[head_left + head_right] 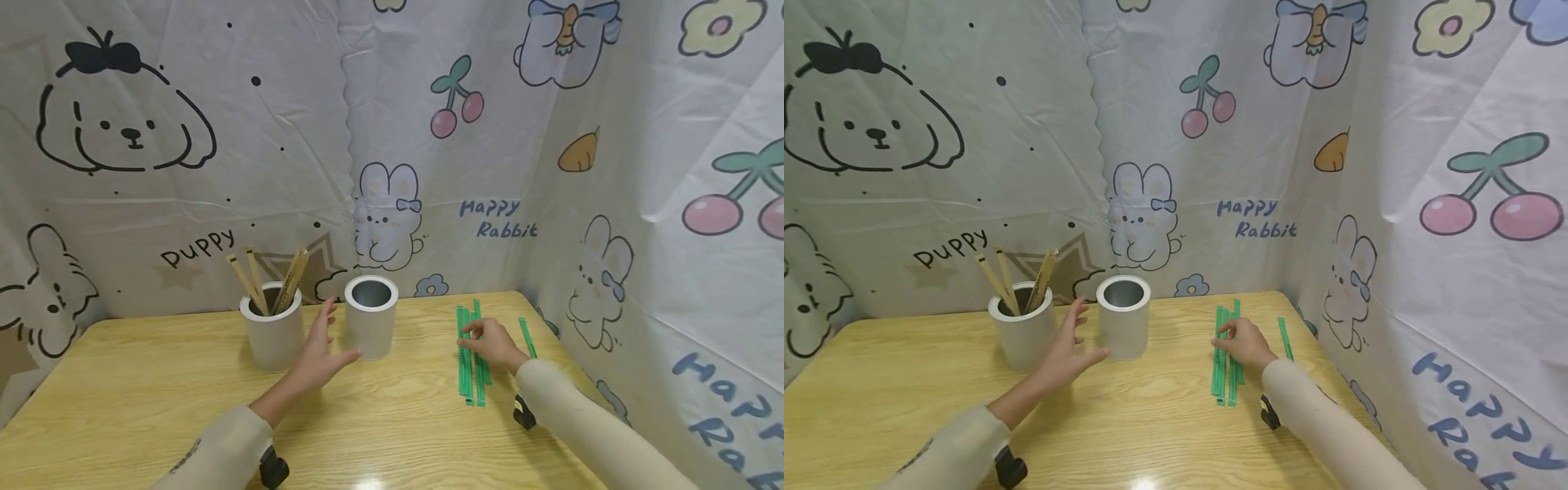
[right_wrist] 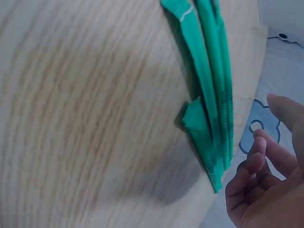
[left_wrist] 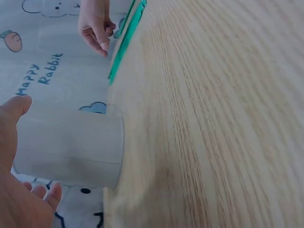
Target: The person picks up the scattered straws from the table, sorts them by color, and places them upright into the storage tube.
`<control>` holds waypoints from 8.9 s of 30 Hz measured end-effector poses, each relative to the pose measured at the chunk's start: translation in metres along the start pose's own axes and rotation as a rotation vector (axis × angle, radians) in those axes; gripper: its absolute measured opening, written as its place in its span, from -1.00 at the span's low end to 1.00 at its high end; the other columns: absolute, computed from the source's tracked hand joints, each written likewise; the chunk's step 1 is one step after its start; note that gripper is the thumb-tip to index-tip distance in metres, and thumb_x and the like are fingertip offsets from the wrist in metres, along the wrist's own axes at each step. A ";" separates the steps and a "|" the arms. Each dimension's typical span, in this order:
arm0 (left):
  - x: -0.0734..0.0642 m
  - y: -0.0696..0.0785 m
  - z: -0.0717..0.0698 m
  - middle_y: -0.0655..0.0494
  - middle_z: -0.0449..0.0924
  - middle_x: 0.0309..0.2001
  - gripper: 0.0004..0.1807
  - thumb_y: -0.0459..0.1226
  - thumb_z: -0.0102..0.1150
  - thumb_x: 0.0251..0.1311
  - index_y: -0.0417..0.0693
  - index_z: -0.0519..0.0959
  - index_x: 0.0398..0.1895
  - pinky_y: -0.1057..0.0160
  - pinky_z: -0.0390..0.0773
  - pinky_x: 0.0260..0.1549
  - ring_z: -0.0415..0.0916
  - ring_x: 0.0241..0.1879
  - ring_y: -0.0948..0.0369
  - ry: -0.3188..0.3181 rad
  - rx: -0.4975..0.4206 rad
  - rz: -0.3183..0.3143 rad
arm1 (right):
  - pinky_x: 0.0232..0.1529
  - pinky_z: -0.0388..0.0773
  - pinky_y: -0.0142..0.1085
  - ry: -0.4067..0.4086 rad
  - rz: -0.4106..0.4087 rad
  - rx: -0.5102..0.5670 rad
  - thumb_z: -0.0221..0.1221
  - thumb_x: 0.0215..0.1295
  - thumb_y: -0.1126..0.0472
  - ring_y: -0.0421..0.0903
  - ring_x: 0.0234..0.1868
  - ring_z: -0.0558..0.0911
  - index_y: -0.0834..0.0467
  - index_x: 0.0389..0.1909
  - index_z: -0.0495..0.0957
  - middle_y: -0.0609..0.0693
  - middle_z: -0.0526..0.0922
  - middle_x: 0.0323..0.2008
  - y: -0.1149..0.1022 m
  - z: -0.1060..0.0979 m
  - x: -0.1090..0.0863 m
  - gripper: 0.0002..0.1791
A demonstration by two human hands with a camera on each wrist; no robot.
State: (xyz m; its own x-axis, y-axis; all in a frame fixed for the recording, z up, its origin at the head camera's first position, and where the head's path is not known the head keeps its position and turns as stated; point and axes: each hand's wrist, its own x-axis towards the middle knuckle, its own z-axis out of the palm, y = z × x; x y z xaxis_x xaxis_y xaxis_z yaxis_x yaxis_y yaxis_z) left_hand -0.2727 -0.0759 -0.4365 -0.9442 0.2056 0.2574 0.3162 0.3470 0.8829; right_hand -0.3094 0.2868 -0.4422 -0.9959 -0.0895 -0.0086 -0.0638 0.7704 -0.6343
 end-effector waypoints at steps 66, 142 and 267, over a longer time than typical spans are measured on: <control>0.049 -0.023 0.032 -0.16 0.30 0.48 0.25 -0.12 0.59 -0.01 0.18 -0.14 0.61 -0.31 0.35 0.34 0.35 0.40 -0.22 0.027 0.065 -0.101 | -0.35 0.46 -0.51 0.680 -0.102 0.866 0.28 0.38 0.12 -0.31 -0.37 0.51 0.25 -0.18 0.72 -0.11 0.66 -0.32 -0.182 0.015 0.059 -0.75; 0.047 -0.023 0.033 -0.18 0.28 0.48 0.19 -0.20 0.56 0.04 0.12 -0.12 0.58 -0.33 0.25 0.41 0.29 0.45 -0.22 0.009 0.039 -0.117 | -0.43 0.45 -0.35 0.109 0.202 0.084 0.40 0.22 0.17 -0.11 -0.39 0.54 0.21 -0.45 0.72 0.07 0.73 -0.30 0.027 0.010 0.008 -0.82; 0.047 -0.027 0.037 -0.20 0.24 0.50 0.18 -0.20 0.53 0.08 0.07 -0.15 0.58 -0.35 0.22 0.41 0.23 0.47 -0.24 -0.021 0.035 -0.096 | 0.08 0.56 -0.08 0.054 0.095 0.161 0.42 0.20 0.27 -0.01 -0.08 0.51 0.35 0.03 0.67 0.24 0.64 -0.04 0.070 -0.008 -0.006 -0.61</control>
State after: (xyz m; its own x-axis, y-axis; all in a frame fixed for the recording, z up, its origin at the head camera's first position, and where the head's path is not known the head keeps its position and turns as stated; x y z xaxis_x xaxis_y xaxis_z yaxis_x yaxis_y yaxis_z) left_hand -0.3225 -0.0420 -0.4629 -0.9682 0.1886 0.1641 0.2281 0.3976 0.8888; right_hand -0.3085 0.3463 -0.4804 -0.9992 0.0163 -0.0351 0.0371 0.6627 -0.7479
